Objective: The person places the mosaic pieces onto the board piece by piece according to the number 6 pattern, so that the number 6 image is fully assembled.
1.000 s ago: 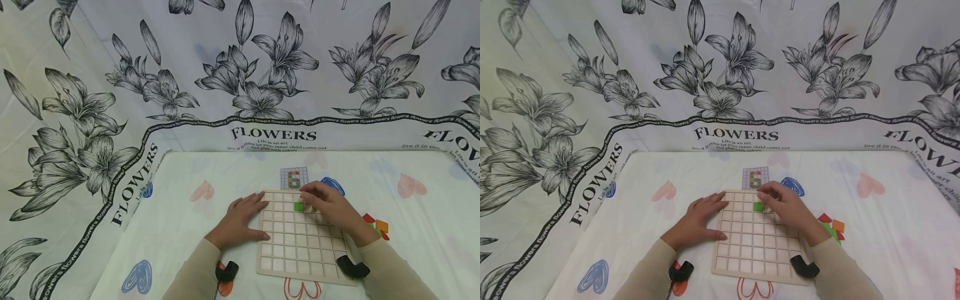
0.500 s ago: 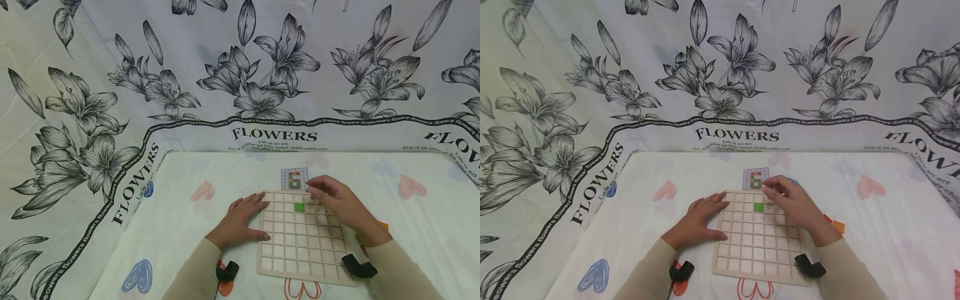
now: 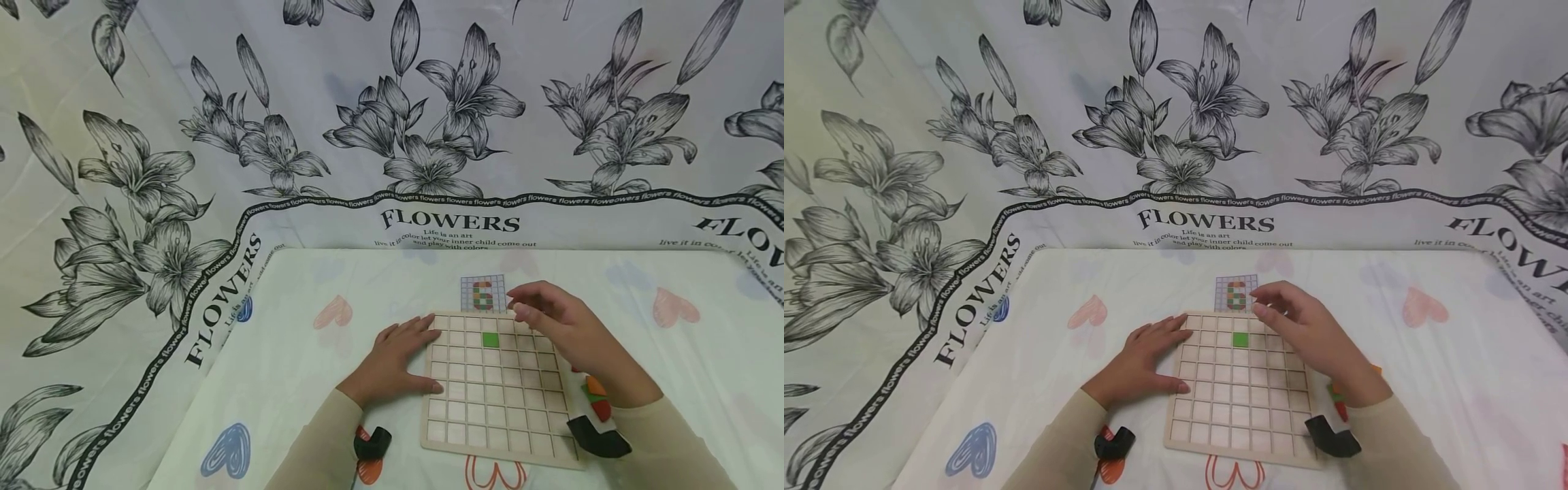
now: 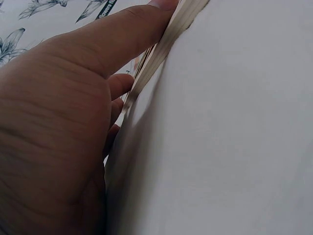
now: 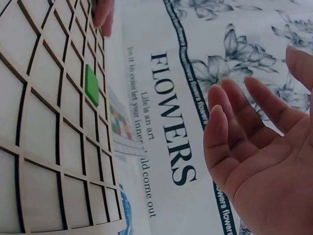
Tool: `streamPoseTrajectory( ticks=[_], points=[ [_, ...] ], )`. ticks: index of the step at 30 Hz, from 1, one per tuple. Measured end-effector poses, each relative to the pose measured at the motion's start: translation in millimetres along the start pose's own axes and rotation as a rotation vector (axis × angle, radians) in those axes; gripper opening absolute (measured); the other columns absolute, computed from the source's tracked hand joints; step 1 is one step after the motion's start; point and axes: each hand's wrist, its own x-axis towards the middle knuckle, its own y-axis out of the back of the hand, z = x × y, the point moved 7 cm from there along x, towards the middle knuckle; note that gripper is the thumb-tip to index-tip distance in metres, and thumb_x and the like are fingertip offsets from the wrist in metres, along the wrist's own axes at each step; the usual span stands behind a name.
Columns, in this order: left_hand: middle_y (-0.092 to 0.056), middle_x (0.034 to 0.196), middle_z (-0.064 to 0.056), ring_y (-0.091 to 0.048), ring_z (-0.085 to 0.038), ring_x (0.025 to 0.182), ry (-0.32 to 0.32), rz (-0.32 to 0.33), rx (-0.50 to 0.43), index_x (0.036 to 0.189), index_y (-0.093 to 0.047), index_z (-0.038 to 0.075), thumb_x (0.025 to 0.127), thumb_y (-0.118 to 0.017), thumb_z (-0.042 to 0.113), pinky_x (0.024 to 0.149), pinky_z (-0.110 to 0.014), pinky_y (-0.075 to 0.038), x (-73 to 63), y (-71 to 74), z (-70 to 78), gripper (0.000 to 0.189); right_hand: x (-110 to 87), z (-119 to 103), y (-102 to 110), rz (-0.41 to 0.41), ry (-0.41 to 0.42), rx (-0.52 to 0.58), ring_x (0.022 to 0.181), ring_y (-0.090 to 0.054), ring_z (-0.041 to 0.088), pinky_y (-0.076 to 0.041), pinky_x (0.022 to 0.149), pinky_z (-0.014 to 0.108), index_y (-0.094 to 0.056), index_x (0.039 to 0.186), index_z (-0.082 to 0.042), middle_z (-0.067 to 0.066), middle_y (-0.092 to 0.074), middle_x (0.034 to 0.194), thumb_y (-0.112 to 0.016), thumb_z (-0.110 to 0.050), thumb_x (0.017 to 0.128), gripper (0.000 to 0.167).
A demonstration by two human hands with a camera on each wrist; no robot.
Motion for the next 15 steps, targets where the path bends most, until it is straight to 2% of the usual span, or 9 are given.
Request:
streamPoseTrajectory(
  ticks=[6,15],
  points=[
    [-0.020,0.178,0.015,-0.013,-0.009,0.163,-0.011,0.003,0.002,0.168,-0.046,0.027,0.088,-0.083,0.067,0.130,-0.050,-0.009,0.5,0.4,0.6,0.097,-3.8,-5.9,7.9,0.008,-0.001,-0.006,0.107,-0.069,0.025,-0.057,0.090,0.026,-0.062,0.141,-0.003,0.013,-0.065,0.133,-0.058,-0.013,0.115,0.028],
    [-0.020,0.178,0.015,-0.013,-0.010,0.163,-0.015,0.005,-0.004,0.168,-0.047,0.027,0.088,-0.083,0.068,0.130,-0.050,-0.009,0.3,0.1,0.5,0.097,-9.4,-12.1,21.6,0.028,0.029,-0.015,0.113,-0.068,0.017,-0.052,0.095,0.020,-0.063,0.142,-0.005,0.016,-0.066,0.131,-0.059,-0.007,0.113,0.029]
  ],
)
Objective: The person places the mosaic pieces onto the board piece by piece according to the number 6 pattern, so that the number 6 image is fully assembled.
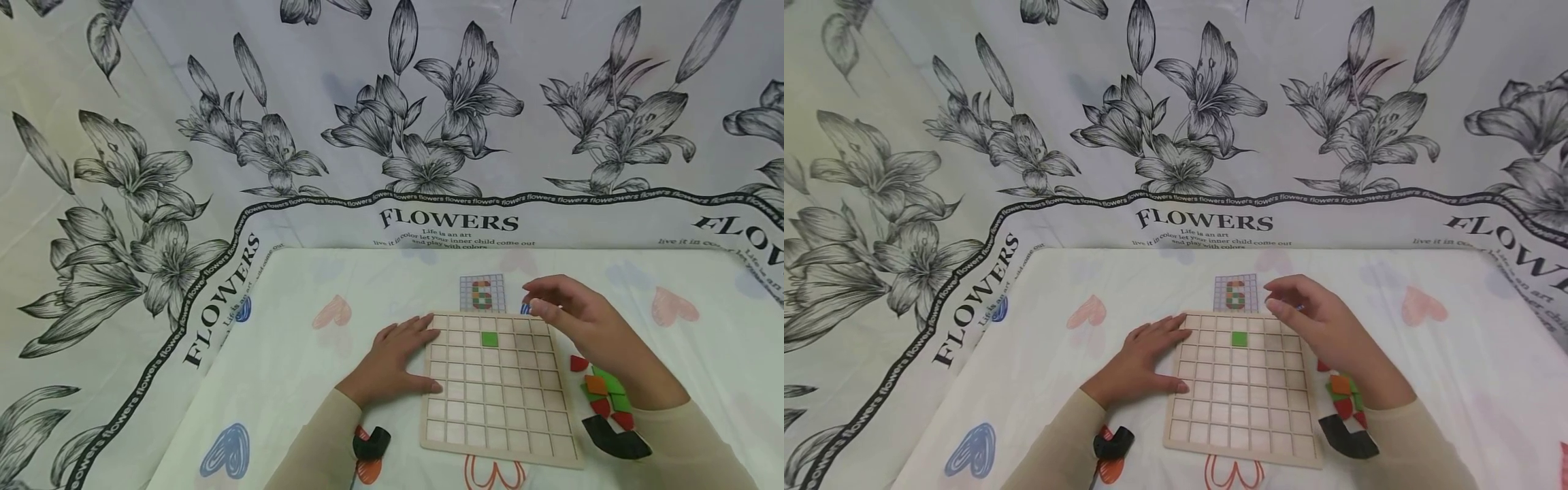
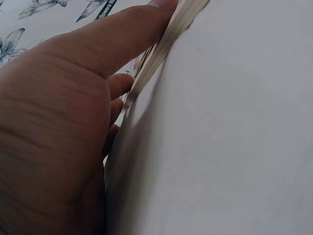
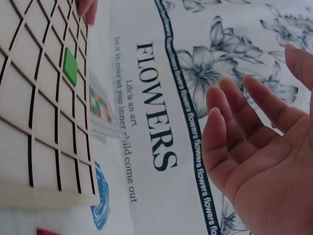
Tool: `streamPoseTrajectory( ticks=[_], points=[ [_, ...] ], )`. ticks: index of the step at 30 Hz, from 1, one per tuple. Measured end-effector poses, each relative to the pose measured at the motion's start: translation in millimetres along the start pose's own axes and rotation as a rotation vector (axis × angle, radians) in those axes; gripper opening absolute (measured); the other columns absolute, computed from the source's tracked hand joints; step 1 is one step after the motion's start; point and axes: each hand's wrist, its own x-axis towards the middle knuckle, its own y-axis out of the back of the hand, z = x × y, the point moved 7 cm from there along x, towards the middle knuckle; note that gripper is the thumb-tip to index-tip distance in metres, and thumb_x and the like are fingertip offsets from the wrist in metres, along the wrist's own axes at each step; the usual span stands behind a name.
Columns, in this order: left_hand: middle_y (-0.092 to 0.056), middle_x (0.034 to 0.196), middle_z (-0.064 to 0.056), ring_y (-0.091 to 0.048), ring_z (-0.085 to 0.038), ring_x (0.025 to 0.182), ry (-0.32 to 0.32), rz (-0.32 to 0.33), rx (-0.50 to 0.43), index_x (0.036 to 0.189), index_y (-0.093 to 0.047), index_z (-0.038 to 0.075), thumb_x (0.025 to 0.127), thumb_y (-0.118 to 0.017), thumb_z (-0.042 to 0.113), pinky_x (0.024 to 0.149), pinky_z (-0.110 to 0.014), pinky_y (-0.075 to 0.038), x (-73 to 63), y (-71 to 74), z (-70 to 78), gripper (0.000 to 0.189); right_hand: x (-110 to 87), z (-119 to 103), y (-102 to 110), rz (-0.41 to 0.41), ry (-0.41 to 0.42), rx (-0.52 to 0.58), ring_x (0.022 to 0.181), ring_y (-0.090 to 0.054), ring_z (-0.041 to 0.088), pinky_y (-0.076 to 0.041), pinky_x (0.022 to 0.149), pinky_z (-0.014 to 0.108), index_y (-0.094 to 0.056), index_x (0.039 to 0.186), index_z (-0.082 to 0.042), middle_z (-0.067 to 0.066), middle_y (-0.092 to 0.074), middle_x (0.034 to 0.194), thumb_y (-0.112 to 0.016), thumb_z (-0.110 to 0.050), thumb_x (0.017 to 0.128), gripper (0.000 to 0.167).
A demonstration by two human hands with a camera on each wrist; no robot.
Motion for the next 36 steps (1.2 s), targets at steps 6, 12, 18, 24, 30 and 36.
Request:
streamPoseTrajectory(
  ticks=[6,12,18,24,30,36],
  points=[
    [-0.020,0.178,0.016,-0.011,-0.006,0.162,0.009,-0.003,-0.002,0.168,-0.046,0.029,0.088,-0.082,0.068,0.130,-0.047,-0.008,0.0,-1.1,-2.0,0.096,-6.0,1.5,14.5,0.008,-0.043,-0.047,0.112,-0.069,0.017,-0.053,0.094,0.019,-0.062,0.143,-0.006,0.009,-0.066,0.133,-0.059,-0.010,0.114,0.030],
    [-0.020,0.178,0.015,-0.011,-0.007,0.162,0.009,-0.004,-0.006,0.168,-0.047,0.028,0.088,-0.082,0.068,0.130,-0.048,-0.008,-0.2,-0.8,-1.8,0.096,-11.8,7.2,26.1,0.021,-0.062,-0.119,0.110,-0.067,0.018,-0.052,0.091,0.018,-0.063,0.145,-0.010,0.005,-0.066,0.134,-0.061,-0.012,0.113,0.032],
    [-0.020,0.178,0.016,-0.011,-0.006,0.162,0.012,-0.005,-0.001,0.168,-0.047,0.028,0.088,-0.082,0.069,0.130,-0.047,-0.008,-0.3,-1.0,-1.3,0.096,-19.6,16.0,34.9,0.035,-0.083,-0.145,0.110,-0.066,0.015,-0.052,0.089,0.017,-0.064,0.144,-0.010,0.003,-0.066,0.133,-0.062,-0.011,0.112,0.032],
    [-0.020,0.178,0.016,-0.012,-0.006,0.162,0.010,-0.002,-0.003,0.167,-0.047,0.028,0.088,-0.082,0.068,0.129,-0.048,-0.009,-0.2,-0.4,-0.7,0.096,-27.7,25.9,43.0,0.047,-0.128,-0.192,0.110,-0.063,0.008,-0.053,0.087,0.016,-0.063,0.145,-0.007,0.008,-0.064,0.136,-0.062,-0.013,0.112,0.033],
    [-0.020,0.178,0.015,-0.012,-0.007,0.162,0.008,0.002,0.001,0.167,-0.047,0.028,0.088,-0.082,0.068,0.129,-0.048,-0.009,0.0,0.3,0.2,0.095,-35.7,38.0,48.0,0.058,-0.169,-0.210,0.109,-0.063,0.007,-0.054,0.084,0.018,-0.063,0.145,-0.006,0.014,-0.064,0.137,-0.063,-0.016,0.113,0.034],
    [-0.020,0.178,0.015,-0.012,-0.006,0.162,0.005,0.001,-0.001,0.167,-0.047,0.028,0.088,-0.082,0.067,0.129,-0.048,-0.009,-0.1,-0.4,-0.2,0.095,-46.1,56.2,45.7,0.039,-0.236,-0.195,0.106,-0.069,0.017,-0.061,0.081,0.028,-0.062,0.145,-0.005,0.014,-0.066,0.134,-0.063,-0.023,0.113,0.036]
  ],
)
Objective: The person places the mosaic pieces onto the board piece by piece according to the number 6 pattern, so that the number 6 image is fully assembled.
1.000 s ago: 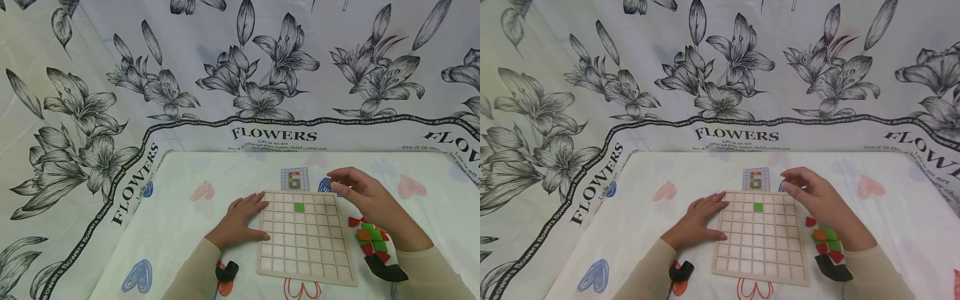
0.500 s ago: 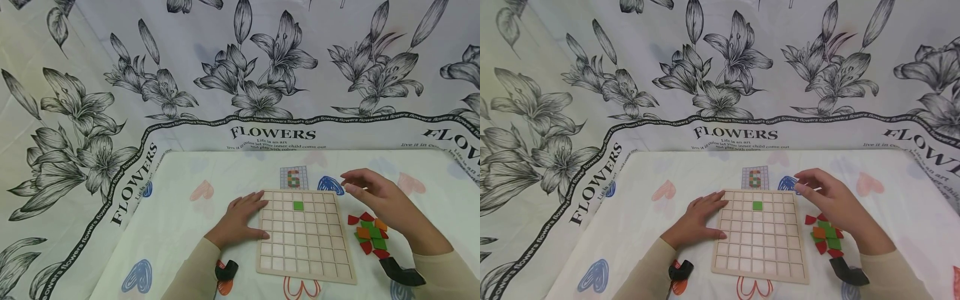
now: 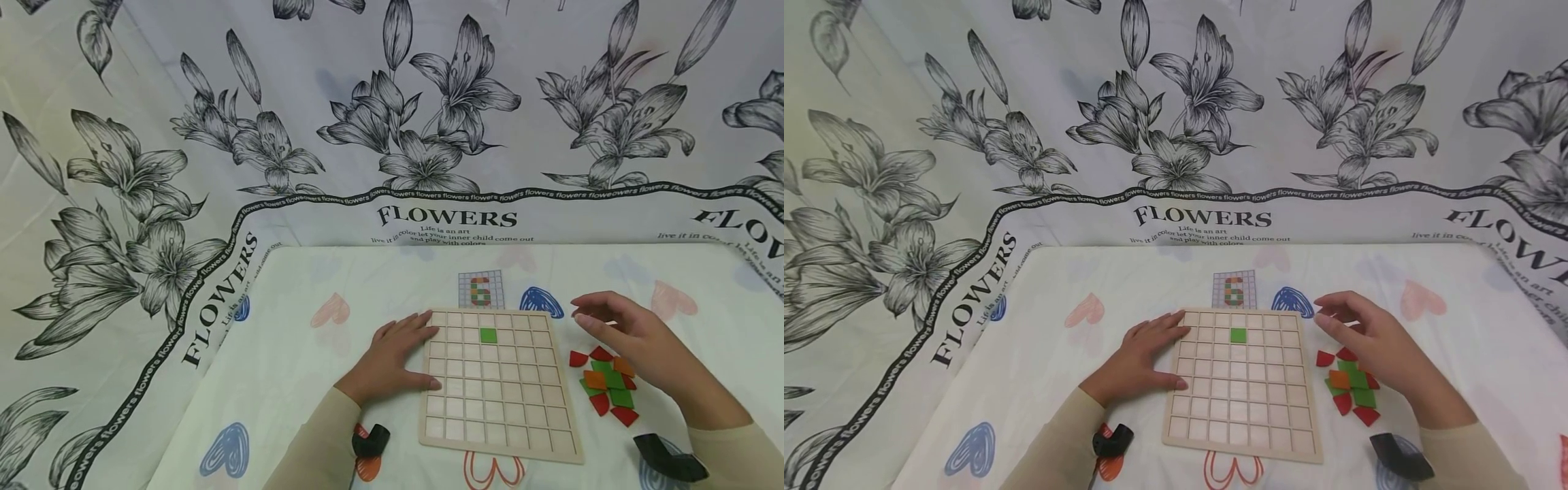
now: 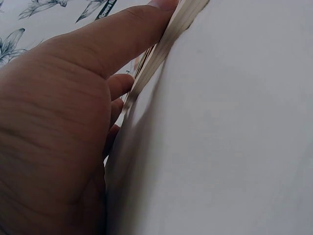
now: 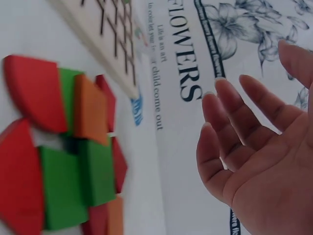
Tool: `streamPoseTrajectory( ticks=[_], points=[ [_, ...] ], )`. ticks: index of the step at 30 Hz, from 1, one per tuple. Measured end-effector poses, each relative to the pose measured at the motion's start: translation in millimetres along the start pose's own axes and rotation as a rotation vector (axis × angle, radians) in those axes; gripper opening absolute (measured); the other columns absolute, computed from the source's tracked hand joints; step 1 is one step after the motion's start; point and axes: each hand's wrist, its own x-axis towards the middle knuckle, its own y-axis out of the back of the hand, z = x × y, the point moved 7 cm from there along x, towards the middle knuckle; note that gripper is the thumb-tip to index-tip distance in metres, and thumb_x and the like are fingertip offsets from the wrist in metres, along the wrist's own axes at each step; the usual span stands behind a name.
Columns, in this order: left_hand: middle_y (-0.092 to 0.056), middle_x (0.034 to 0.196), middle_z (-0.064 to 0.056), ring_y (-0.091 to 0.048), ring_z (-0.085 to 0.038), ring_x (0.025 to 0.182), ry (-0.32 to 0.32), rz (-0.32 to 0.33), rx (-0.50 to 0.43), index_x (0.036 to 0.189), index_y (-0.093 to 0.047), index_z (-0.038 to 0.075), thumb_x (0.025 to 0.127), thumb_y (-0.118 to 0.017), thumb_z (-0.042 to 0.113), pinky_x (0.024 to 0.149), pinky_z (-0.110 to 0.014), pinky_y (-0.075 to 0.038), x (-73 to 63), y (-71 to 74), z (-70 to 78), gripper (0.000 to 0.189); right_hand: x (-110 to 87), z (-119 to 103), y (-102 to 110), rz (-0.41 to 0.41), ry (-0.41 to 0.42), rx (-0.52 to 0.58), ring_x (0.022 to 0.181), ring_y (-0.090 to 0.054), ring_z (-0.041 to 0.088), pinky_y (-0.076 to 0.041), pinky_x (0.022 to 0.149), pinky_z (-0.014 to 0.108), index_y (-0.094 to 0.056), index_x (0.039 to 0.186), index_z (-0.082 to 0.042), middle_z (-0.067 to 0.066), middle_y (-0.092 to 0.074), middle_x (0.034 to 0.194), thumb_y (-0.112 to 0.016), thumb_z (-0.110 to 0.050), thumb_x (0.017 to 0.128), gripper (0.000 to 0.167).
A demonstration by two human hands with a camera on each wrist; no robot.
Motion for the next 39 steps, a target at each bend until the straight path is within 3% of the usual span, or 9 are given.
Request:
streamPoseTrajectory(
  ticks=[7,15,19,28,39],
  points=[
    [-0.020,0.178,0.014,-0.012,-0.007,0.162,-0.005,0.001,0.003,0.167,-0.047,0.028,0.089,-0.082,0.067,0.129,-0.049,-0.009,-0.5,-0.2,-0.1,0.095,-4.3,27.4,-7.9,-0.037,-0.119,-0.021,0.110,-0.067,0.031,-0.060,0.081,0.028,-0.059,0.148,-0.002,0.019,-0.067,0.137,-0.064,-0.031,0.113,0.046],
    [-0.020,0.179,0.014,-0.012,-0.007,0.163,-0.002,-0.003,0.006,0.167,-0.047,0.027,0.089,-0.081,0.068,0.129,-0.049,-0.009,-0.3,-0.6,1.2,0.095,-8.5,50.8,-13.3,-0.066,-0.163,0.002,0.105,-0.067,0.017,-0.059,0.081,0.027,-0.059,0.148,-0.003,0.016,-0.069,0.131,-0.065,-0.033,0.112,0.047],
    [-0.020,0.179,0.014,-0.012,-0.008,0.163,-0.002,-0.004,0.006,0.168,-0.047,0.027,0.089,-0.081,0.068,0.129,-0.049,-0.009,0.4,-0.3,1.3,0.095,-9.7,57.8,-16.6,-0.092,-0.170,-0.002,0.103,-0.066,0.016,-0.058,0.082,0.025,-0.063,0.144,-0.004,0.013,-0.070,0.126,-0.070,-0.032,0.110,0.045],
    [-0.021,0.178,0.014,-0.013,-0.010,0.163,-0.006,0.000,0.005,0.167,-0.048,0.027,0.088,-0.081,0.068,0.129,-0.052,-0.010,0.3,1.9,2.4,0.095,-9.0,64.8,-24.3,-0.125,-0.101,-0.100,0.108,-0.057,0.021,-0.051,0.086,0.021,-0.070,0.135,-0.006,0.010,-0.065,0.131,-0.083,-0.024,0.100,0.041],
    [-0.019,0.178,0.017,-0.011,-0.006,0.162,0.009,-0.008,0.002,0.168,-0.046,0.029,0.089,-0.081,0.067,0.129,-0.049,-0.009,-0.1,-0.1,0.4,0.095,-9.1,58.0,-29.9,-0.114,-0.040,-0.191,0.102,-0.058,0.019,-0.054,0.082,0.024,-0.076,0.117,-0.013,0.005,-0.064,0.120,-0.084,-0.019,0.099,0.021]
  ],
)
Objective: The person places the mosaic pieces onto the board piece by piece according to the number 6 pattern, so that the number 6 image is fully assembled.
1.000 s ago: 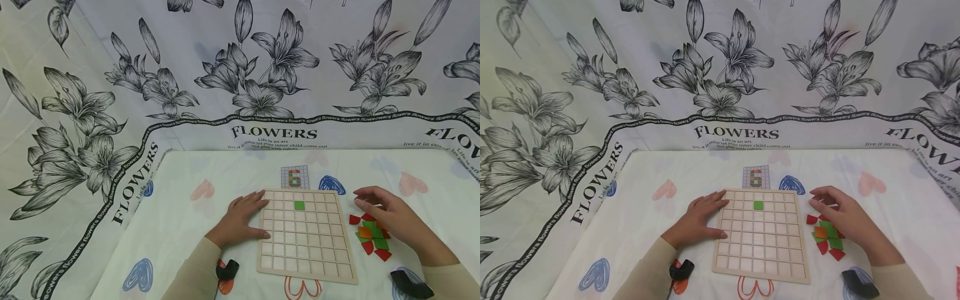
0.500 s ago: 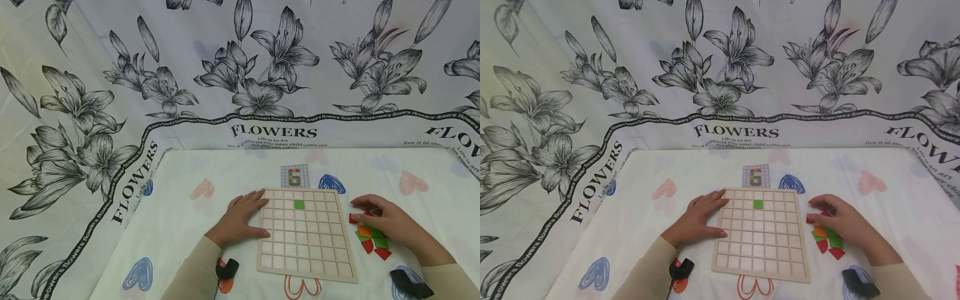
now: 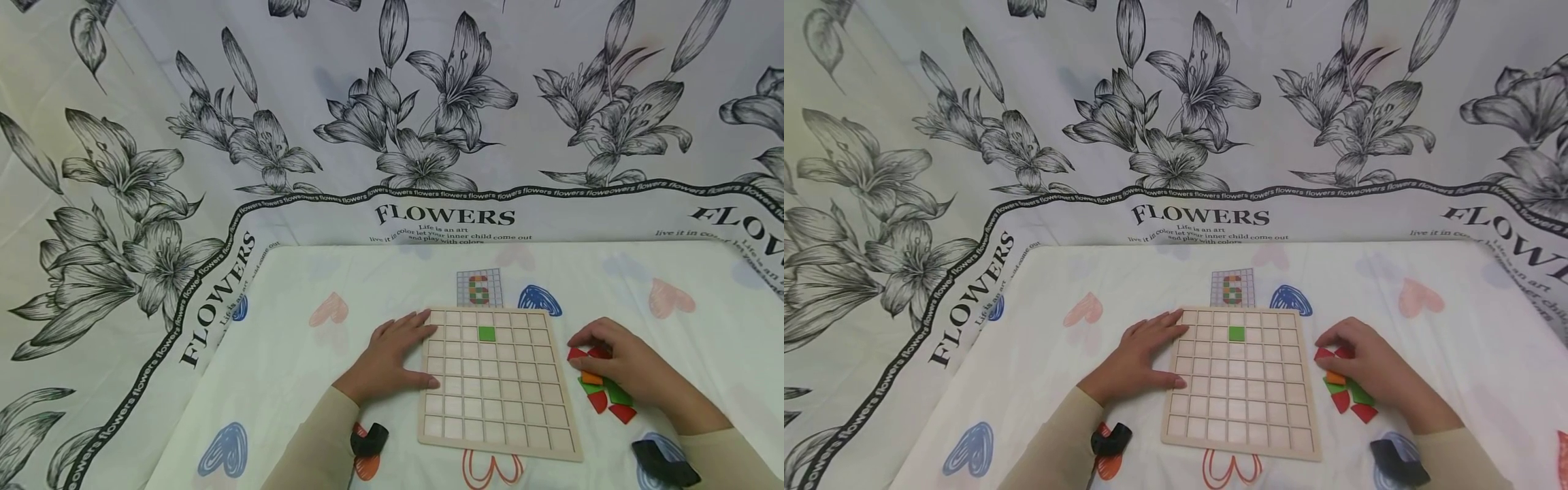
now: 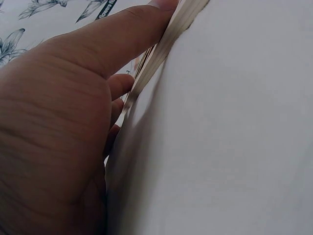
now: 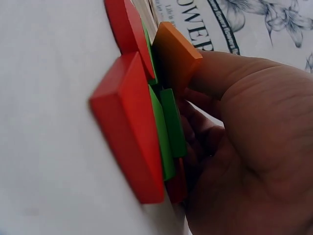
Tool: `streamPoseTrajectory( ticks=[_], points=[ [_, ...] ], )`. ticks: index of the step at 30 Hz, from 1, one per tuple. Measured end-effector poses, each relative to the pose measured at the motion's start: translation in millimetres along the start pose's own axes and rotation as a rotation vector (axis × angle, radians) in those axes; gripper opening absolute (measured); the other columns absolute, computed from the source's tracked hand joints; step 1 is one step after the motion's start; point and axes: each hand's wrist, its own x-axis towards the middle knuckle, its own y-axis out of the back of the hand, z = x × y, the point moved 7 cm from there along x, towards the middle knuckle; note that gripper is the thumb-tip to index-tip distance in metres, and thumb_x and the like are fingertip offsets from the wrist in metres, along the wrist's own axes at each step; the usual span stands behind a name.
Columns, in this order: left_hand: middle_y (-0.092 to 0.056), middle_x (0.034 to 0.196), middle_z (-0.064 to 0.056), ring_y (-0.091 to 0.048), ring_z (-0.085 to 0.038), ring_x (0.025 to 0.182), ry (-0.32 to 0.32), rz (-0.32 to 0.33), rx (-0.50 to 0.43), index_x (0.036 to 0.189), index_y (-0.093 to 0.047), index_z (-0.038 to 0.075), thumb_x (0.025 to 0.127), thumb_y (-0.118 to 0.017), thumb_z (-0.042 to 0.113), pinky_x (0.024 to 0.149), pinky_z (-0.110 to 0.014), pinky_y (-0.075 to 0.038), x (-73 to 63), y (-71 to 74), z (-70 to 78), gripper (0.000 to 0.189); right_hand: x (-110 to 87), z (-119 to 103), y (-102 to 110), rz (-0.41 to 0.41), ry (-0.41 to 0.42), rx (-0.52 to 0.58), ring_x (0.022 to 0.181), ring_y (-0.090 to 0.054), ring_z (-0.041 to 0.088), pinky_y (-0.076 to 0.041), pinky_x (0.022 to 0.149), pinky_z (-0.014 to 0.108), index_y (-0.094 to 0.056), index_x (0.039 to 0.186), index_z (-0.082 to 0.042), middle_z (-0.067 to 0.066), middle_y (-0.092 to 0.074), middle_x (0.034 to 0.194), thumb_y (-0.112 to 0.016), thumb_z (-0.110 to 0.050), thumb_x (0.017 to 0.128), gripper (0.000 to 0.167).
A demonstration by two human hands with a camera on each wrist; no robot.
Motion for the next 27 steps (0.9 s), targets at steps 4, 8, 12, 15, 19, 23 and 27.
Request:
streamPoseTrajectory(
  ticks=[4,8,12,15,19,23,27],
  points=[
    [-0.019,0.178,0.017,-0.010,-0.005,0.162,0.001,0.004,0.006,0.168,-0.046,0.029,0.089,-0.082,0.067,0.129,-0.048,-0.009,-0.4,0.0,-0.9,0.094,0.1,-1.4,0.7,0.004,-0.002,0.009,0.097,-0.056,0.016,-0.053,0.080,0.024,-0.075,0.114,-0.014,0.003,-0.063,0.117,-0.084,-0.018,0.098,0.018],
    [-0.019,0.178,0.017,-0.011,-0.005,0.162,0.000,0.004,0.007,0.168,-0.047,0.029,0.089,-0.081,0.067,0.129,-0.048,-0.009,-0.4,-0.1,-0.6,0.094,0.9,0.4,0.4,-0.010,-0.053,0.039,0.094,-0.057,0.019,-0.054,0.076,0.025,-0.071,0.115,-0.010,0.002,-0.064,0.109,-0.083,-0.017,0.099,0.021],
    [-0.018,0.178,0.019,-0.010,-0.004,0.162,0.006,-0.001,0.012,0.168,-0.046,0.029,0.089,-0.080,0.068,0.129,-0.047,-0.008,0.1,-0.7,-1.1,0.095,1.4,3.3,0.3,-0.019,-0.109,0.052,0.091,-0.058,0.023,-0.055,0.073,0.026,-0.068,0.116,-0.008,0.002,-0.066,0.101,-0.082,-0.015,0.100,0.022],
    [-0.018,0.178,0.018,-0.010,-0.004,0.162,0.006,-0.003,0.014,0.168,-0.046,0.030,0.089,-0.080,0.070,0.129,-0.047,-0.008,0.6,-1.3,-1.5,0.095,1.5,3.8,1.2,-0.011,-0.114,0.040,0.091,-0.058,0.023,-0.054,0.073,0.026,-0.069,0.117,-0.009,0.001,-0.066,0.100,-0.081,-0.014,0.101,0.022],
    [-0.018,0.178,0.018,-0.010,-0.004,0.162,0.003,-0.002,0.014,0.168,-0.046,0.030,0.089,-0.079,0.071,0.129,-0.047,-0.009,0.8,-1.3,-1.7,0.095,0.8,2.6,2.6,0.001,-0.092,0.035,0.091,-0.060,0.021,-0.056,0.075,0.024,-0.074,0.122,-0.008,0.003,-0.071,0.109,-0.081,-0.014,0.101,0.023],
    [-0.019,0.178,0.017,-0.010,-0.004,0.162,0.002,0.000,0.009,0.168,-0.046,0.030,0.089,-0.079,0.070,0.129,-0.048,-0.009,0.6,-1.1,-1.8,0.095,0.3,1.8,3.8,0.012,-0.086,0.031,0.091,-0.061,0.021,-0.057,0.076,0.025,-0.078,0.122,-0.009,0.005,-0.072,0.116,-0.080,-0.017,0.102,0.021],
    [-0.019,0.178,0.017,-0.010,-0.004,0.162,0.002,-0.002,0.003,0.168,-0.046,0.030,0.089,-0.080,0.070,0.130,-0.047,-0.008,0.5,-1.4,-2.0,0.095,0.2,1.5,4.9,0.030,-0.106,0.025,0.090,-0.059,0.022,-0.056,0.071,0.026,-0.078,0.116,-0.010,0.003,-0.071,0.110,-0.079,-0.020,0.103,0.016]
  ],
)
